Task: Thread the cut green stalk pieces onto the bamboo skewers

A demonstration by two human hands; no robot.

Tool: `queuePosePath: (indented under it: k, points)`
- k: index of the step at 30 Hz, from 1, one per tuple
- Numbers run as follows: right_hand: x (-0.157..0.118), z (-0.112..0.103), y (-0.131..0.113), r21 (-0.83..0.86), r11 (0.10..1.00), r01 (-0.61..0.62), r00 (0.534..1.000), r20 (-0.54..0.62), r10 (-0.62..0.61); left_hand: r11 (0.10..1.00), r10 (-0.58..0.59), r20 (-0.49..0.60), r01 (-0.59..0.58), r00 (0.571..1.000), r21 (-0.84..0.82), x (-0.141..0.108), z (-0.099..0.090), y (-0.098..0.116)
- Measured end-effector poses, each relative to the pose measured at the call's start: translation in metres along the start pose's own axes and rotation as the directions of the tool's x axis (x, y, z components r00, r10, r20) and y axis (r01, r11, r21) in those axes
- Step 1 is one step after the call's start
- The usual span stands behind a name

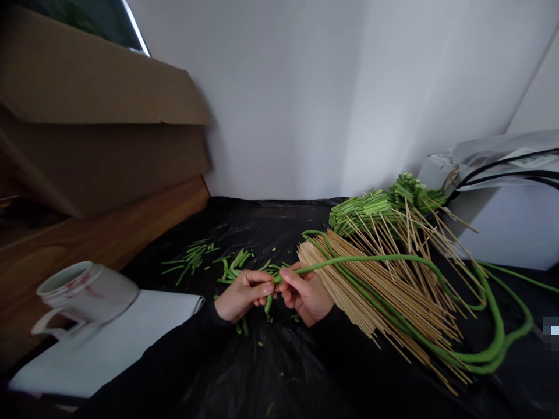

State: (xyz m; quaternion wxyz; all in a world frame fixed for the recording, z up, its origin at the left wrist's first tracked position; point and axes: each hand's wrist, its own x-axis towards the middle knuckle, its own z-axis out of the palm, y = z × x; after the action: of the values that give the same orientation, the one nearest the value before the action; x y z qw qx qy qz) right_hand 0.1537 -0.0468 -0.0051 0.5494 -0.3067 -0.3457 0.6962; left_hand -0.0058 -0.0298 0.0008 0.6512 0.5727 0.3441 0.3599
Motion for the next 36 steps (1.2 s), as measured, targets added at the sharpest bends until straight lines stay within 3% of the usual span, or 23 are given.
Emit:
queuePosePath:
  k: [7,18,24,28,32,36]
  points:
    - [0.001,0.0,0.007,0.059,0.998,-0.003,0.999,-0.053,0.006,0.989,0.052,-0.164,-0.074,0.985,-0.129,0.003,0.004,0.0]
    - [0.005,-0.006,0.003,0.147,0.989,-0.035,0.994,-0.102,0.05,0.987,0.077,-0.218,-0.106,0.973,-0.122,0.009,-0.009,0.001]
    - [0.007,-0.011,0.003,0.102,0.994,-0.029,0.992,-0.118,0.042,0.932,0.045,-0.384,-0.177,0.922,-0.316,0.01,-0.023,0.013]
    - [0.007,-0.01,0.0,0.085,0.996,-0.029,0.995,-0.097,0.037,0.897,0.007,-0.238,-0.112,0.971,-0.428,0.007,-0.023,0.016]
    - [0.005,-0.009,0.002,0.053,0.998,-0.035,0.997,-0.072,0.038,0.973,0.005,-0.133,-0.036,0.991,-0.226,0.005,-0.014,0.012]
    - [0.003,-0.007,0.003,-0.083,0.996,-0.044,0.998,-0.039,0.041,0.996,-0.064,-0.055,0.061,0.996,-0.066,0.005,-0.012,0.006]
